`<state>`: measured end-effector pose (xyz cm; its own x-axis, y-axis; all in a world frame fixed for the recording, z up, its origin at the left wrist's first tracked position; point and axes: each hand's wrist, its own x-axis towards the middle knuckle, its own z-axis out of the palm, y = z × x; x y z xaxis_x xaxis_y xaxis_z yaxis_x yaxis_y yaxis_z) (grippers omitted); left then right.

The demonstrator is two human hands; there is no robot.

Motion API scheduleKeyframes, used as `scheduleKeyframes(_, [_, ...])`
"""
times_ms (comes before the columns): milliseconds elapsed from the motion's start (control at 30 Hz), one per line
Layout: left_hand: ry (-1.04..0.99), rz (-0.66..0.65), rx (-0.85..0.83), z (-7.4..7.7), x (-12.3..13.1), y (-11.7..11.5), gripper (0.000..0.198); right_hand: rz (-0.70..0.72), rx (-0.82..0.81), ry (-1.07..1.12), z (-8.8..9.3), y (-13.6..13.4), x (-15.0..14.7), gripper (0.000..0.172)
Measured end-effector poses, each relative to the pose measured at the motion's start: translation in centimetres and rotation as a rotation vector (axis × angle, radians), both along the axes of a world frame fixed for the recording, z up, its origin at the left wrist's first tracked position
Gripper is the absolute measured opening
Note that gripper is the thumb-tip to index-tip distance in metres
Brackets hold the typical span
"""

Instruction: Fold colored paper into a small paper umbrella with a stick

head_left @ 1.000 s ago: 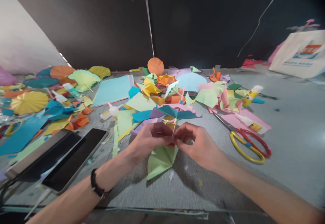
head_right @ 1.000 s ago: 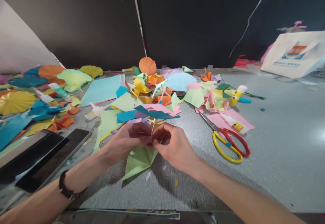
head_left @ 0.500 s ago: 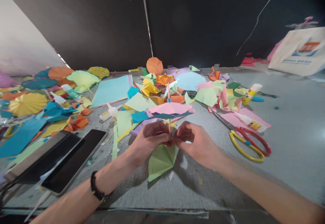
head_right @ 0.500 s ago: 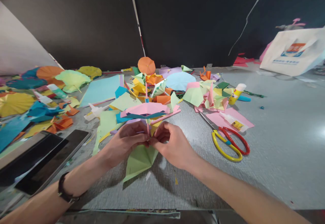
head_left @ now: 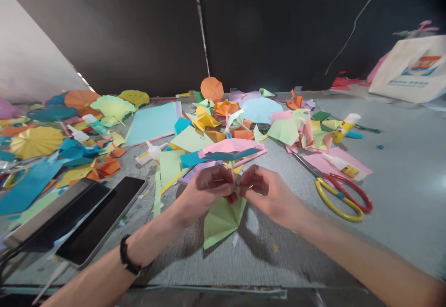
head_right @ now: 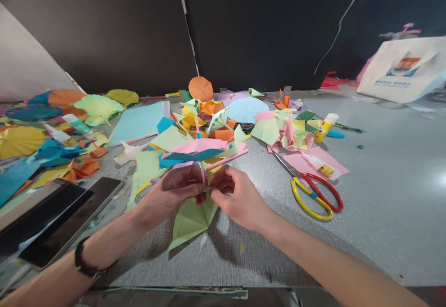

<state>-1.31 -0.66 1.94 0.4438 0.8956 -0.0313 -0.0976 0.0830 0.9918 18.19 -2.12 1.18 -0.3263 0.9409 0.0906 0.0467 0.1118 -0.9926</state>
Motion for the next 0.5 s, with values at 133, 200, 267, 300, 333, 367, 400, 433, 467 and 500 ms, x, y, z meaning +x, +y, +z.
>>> scheduleKeyframes(133, [-0.012,0.007,-0.007,-0.06,-0.02,0.13,0.022,-0.010,-0.011,0.021,-0.03,0.08,0.07,0.010])
scheduleKeyframes(200, [-0.029,0.008,-0.025,-0.09,0.00,0.15,0.024,-0.010,-0.017,0.026,-0.02,0.14,0.09,0.012])
scheduleKeyframes(267, [-0.046,0.008,-0.044,-0.08,0.01,0.10,0.027,-0.011,-0.024,0.028,0.00,0.17,0.08,0.014])
scheduleKeyframes(300, [-0.051,0.010,-0.055,-0.06,0.00,0.06,0.028,-0.013,-0.027,0.027,0.00,0.18,0.07,0.016])
scheduleKeyframes(333, [-0.054,0.013,-0.067,-0.05,0.00,0.02,0.028,-0.014,-0.030,0.027,0.00,0.18,0.06,0.018])
scheduleKeyframes(367, [-0.055,0.015,-0.080,-0.05,-0.02,0.00,0.029,-0.014,-0.033,0.027,-0.02,0.17,0.04,0.019])
scheduleKeyframes(400, [-0.055,0.017,-0.093,-0.05,-0.04,-0.02,0.029,-0.012,-0.036,0.029,-0.05,0.18,0.01,0.019])
scheduleKeyframes(433, [-0.056,0.015,-0.106,-0.06,-0.06,-0.01,0.029,-0.010,-0.039,0.032,-0.09,0.18,-0.01,0.019])
scheduleKeyframes(467, [-0.059,0.013,-0.115,-0.06,-0.07,0.01,0.030,-0.009,-0.042,0.035,-0.15,0.21,-0.03,0.019])
scheduleKeyframes(500, [-0.064,0.009,-0.121,-0.06,-0.08,0.04,0.030,-0.010,-0.046,0.039,-0.22,0.26,-0.05,0.019])
